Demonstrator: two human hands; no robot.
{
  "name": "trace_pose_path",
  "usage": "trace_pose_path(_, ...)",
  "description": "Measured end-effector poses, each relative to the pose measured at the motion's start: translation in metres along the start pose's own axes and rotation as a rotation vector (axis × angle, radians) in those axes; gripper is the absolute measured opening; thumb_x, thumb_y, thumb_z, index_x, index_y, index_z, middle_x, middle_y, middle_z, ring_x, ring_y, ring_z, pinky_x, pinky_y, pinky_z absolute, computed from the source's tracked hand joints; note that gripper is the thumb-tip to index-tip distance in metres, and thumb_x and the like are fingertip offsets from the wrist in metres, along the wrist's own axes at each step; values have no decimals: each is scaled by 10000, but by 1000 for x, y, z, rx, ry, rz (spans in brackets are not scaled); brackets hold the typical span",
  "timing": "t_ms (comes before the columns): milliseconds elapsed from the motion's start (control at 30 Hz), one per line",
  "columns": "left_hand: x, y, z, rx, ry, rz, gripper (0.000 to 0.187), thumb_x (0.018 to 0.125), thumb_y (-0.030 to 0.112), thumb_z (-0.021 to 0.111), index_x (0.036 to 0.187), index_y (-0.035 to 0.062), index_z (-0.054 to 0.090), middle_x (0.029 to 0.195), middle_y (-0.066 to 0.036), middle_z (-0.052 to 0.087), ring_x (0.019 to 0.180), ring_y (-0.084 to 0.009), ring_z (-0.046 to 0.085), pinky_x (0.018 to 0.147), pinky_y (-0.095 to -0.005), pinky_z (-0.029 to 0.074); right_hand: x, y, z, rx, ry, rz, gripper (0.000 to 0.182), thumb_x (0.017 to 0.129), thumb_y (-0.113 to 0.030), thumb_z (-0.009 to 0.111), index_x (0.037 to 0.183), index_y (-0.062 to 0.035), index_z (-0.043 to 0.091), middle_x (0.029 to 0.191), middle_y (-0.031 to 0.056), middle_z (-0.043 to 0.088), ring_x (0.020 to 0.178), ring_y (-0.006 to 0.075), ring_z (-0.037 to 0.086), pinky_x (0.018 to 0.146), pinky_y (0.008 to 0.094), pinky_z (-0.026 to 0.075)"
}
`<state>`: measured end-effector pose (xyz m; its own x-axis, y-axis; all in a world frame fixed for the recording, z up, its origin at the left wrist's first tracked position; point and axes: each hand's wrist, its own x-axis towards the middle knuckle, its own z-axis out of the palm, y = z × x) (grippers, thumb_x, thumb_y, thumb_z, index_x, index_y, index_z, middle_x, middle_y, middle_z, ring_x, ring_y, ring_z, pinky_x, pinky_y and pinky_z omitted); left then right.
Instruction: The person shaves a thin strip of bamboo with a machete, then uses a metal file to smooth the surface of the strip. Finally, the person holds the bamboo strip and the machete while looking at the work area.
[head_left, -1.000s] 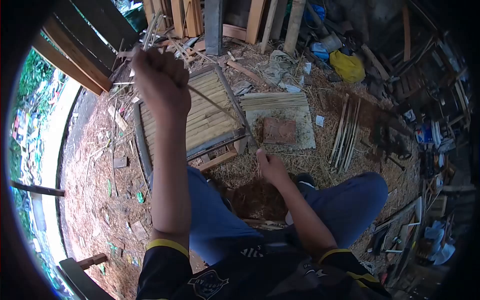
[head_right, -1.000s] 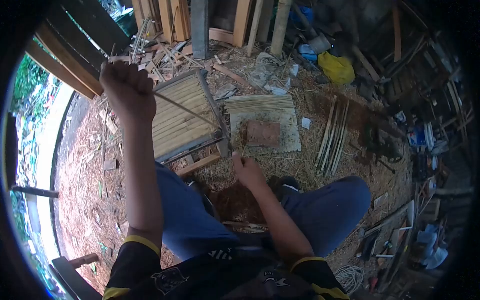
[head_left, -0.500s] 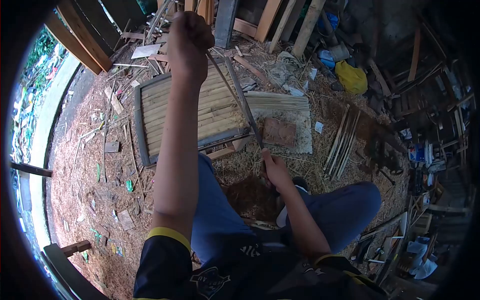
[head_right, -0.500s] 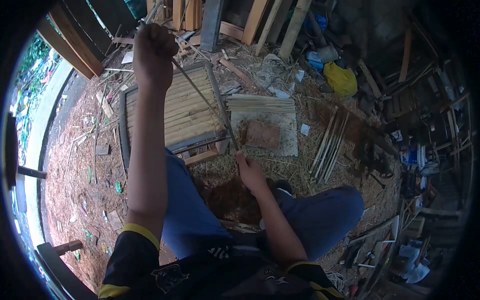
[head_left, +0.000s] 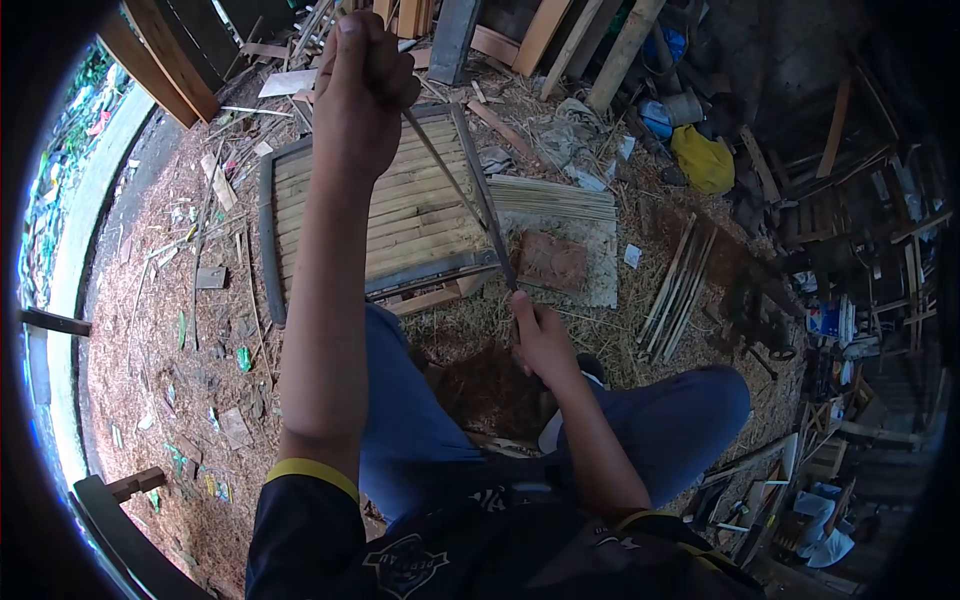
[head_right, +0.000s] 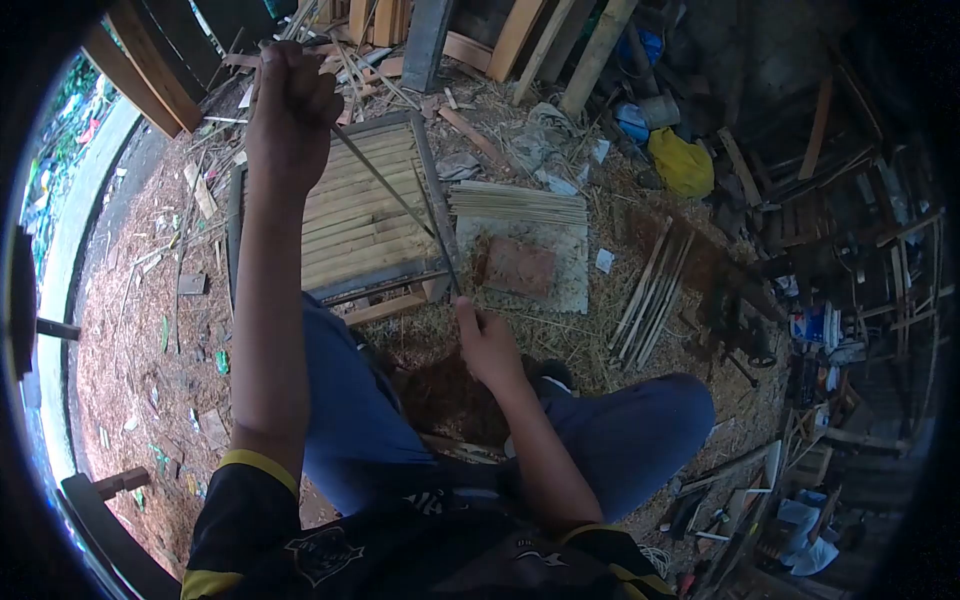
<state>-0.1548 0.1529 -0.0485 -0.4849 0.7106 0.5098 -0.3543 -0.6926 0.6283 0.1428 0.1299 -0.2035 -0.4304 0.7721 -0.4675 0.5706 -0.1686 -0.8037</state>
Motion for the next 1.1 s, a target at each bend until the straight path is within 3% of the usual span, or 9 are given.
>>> trace_pose_path(33, -1, 0, -1, -11, -3, -4, 307, 1099, 395, 446, 966, 125, 506, 682, 52, 257, 571, -77, 234, 519, -261, 223, 0, 0, -3, -52, 9, -11, 674, 1035, -581, 451, 806, 30, 619, 581, 141, 563, 584, 282, 624, 637, 435, 468)
trace_pose_path(233, -7, -4, 15, -56, -32, -3, 326, 1098, 409, 442, 942, 129, 501, 649, 61, 244, 539, -67, 208, 483, -253, 196, -15, -8, -3, -106, 74, -168, 694, 1034, -588, 434, 797, 31, 639, 638, 171, 605, 647, 332, 648, 680, 451, 485)
trace_pose_path(333, -8, -6, 22, -46, 0, 21, 349, 1098, 420, 441, 924, 124, 505, 631, 67, 245, 517, -57, 202, 454, -244, 178, -15, 0, -11, -72, -45, 181, 695, 1031, -590, 433, 830, 37, 653, 689, 197, 638, 709, 388, 656, 716, 462, 494)
trace_pose_path(433, -6, -5, 19, -54, 11, 27, 358, 1092, 434, 451, 917, 125, 502, 633, 69, 244, 515, -56, 199, 448, -244, 175, -10, 3, -16, -107, -25, 93, 698, 1024, -598, 436, 855, 38, 669, 712, 211, 658, 738, 405, 670, 737, 463, 504)
trace_pose_path(633, -8, -5, 23, -71, -20, 14, 359, 1091, 434, 450, 909, 128, 499, 632, 67, 243, 512, -57, 190, 445, -245, 170, -39, -46, -11, -99, 22, -144, 709, 1020, -608, 431, 866, 33, 691, 700, 212, 662, 732, 372, 696, 747, 469, 516)
trace_pose_path(733, -10, -4, 21, -87, -12, 13, 363, 1089, 440, 452, 910, 127, 501, 629, 66, 245, 508, -57, 187, 444, -246, 169, -28, -11, -14, -140, 1, -15, 704, 1024, -606, 430, 875, 32, 688, 667, 211, 641, 715, 372, 691, 732, 471, 512)
trace_pose_path(833, -11, -4, 26, -113, -2, 7, 362, 1092, 430, 450, 915, 119, 502, 622, 64, 252, 505, -55, 191, 440, -246, 166, -24, 15, -21, -80, -9, 105, 637, 1053, -568, 437, 713, -42, 552, 520, 21, 476, 395, 143, 503, 407, 325, 388)
trace_pose_path(1000, -12, -9, 35, -36, 19, 73, 355, 1095, 411, 456, 925, 104, 507, 607, 62, 268, 497, -52, 194, 430, -247, 163, -43, -16, -1, 112, -14, -195, 626, 1053, -560, 446, 734, -30, 544, 517, 25, 477, 375, 139, 483, 384, 304, 376)
trace_pose_path(1100, -14, -6, 33, 0, 79, 98, 355, 1093, 412, 461, 925, 103, 509, 602, 62, 271, 490, -52, 193, 428, -248, 162, -30, 23, 15, 117, 37, -190, 623, 1053, -561, 445, 729, -34, 525, 520, 28, 480, 369, 143, 476, 378, 305, 374)
